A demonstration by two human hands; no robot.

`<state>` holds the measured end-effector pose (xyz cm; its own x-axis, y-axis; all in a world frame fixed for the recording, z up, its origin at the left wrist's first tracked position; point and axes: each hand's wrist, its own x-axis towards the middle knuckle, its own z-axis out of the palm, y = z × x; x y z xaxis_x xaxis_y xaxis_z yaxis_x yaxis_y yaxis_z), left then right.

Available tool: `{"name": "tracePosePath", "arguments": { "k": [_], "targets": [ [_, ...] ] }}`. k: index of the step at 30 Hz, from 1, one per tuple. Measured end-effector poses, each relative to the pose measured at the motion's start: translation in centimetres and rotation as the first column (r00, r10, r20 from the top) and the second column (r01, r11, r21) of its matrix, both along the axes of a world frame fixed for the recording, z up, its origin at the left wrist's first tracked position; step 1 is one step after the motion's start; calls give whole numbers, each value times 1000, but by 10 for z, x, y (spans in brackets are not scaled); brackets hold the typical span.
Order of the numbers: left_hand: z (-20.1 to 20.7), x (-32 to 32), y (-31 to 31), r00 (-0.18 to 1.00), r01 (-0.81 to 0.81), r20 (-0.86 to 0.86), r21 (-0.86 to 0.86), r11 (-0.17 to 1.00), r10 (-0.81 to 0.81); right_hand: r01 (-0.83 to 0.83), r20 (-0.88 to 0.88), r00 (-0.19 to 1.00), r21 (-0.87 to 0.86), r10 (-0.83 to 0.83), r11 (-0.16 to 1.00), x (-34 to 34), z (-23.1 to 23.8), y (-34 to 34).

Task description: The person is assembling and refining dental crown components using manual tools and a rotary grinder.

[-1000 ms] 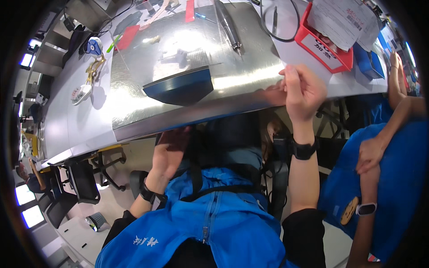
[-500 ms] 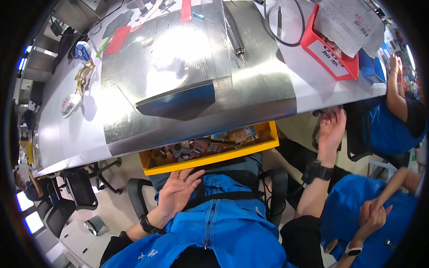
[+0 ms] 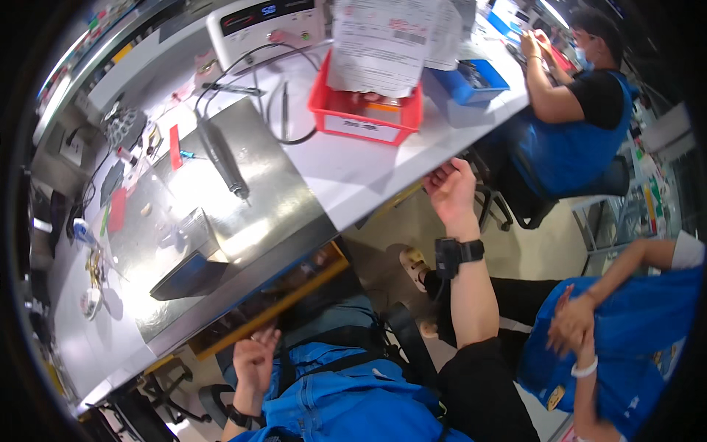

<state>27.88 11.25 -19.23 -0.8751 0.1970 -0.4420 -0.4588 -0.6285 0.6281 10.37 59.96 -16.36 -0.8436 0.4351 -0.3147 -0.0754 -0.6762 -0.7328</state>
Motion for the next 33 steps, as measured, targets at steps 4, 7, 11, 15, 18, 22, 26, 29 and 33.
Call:
{"name": "tracePosePath", "arguments": {
  "k": [4, 7, 11, 15, 18, 22, 26, 29, 33],
  "targets": [
    [-24, -45, -13, 991, -18, -134, 38, 999, 23, 23, 46, 999, -29, -22, 999, 17, 15, 9],
    [-37, -52, -12, 992, -66, -103, 103, 992, 76, 39, 110, 993, 67, -46, 997, 59, 20, 9],
    [-34, -52, -12, 986, 4, -166, 60, 998, 6, 98, 171, 979, 94, -113, 991, 114, 27, 14],
    [-17, -57, -4, 995, -17, -103, -50, 999, 12, 26, 193, 980, 140, -53, 990, 146, 27, 26],
    [-21, -59, -9, 992, 20, -122, -62, 998, -28, -86, 407, 906, 444, -116, 892, 151, 33, 43],
    [-32, -57, -18, 997, 2, -79, -32, 999, -4, -246, 460, 835, 802, -301, 544, 136, 35, 62],
    [-61, -54, -38, 995, 39, -90, 10, 999, -38, -39, 230, 868, 915, -439, 402, 125, 28, 53],
    [-220, -56, -131, 855, -519, 519, 855, -5, 7, 362, -9, 833, 764, -553, 534, 118, -11, 41],
    [-216, -87, -74, 944, -302, 319, 937, 176, -81, 670, -120, 706, 430, -698, 605, 109, -52, 15]
  ]
}}
